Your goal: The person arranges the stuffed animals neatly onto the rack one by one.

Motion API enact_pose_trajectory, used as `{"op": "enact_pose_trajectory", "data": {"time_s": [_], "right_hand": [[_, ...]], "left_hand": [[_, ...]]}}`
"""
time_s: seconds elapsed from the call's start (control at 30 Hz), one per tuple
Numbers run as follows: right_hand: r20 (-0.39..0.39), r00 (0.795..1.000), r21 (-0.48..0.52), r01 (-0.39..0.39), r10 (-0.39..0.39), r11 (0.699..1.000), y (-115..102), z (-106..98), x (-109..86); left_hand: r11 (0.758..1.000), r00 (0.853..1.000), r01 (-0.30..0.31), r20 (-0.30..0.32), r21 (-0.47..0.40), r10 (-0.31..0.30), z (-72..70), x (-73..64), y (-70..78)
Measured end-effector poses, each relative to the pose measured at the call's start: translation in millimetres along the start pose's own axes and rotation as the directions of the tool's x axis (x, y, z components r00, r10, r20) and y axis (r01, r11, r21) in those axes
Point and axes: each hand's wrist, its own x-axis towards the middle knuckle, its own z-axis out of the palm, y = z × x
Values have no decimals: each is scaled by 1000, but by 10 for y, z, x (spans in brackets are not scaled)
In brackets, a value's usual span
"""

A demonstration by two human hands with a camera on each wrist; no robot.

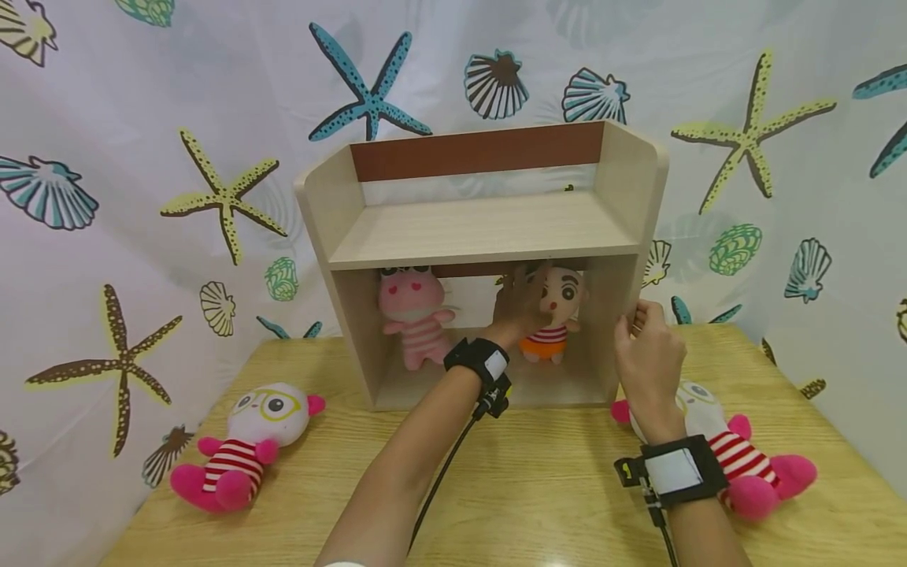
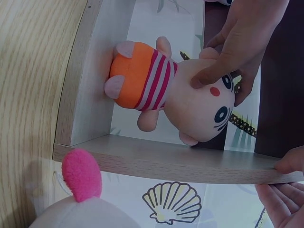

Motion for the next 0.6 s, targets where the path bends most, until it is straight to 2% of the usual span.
{"op": "enact_pose_trajectory", "data": {"time_s": [0.2, 0.33, 0.4, 0.5, 0.6], "right_hand": [[-9, 1000, 4, 15, -15, 1000, 1, -5, 4], [-5, 1000, 4, 17, -17, 1000, -9, -18, -9], [-2, 1000, 0, 11, -11, 1000, -15, -24, -11], [5, 1000, -1, 7, -7, 1000, -22, -26, -10], [6, 1000, 2, 6, -6, 1000, -26, -26, -7]], "left_hand": [[1000, 1000, -19, -24, -11, 19, -19, -50, 16], [999, 998, -33, -50, -19, 32, -81, -170, 64], [997, 995, -60, -81, -40, 56, -110, -243, 91], [990, 980, -127, -163, -58, 116, -148, -367, 117], [978, 949, -203, -256, -40, 186, -180, -478, 128]]}}
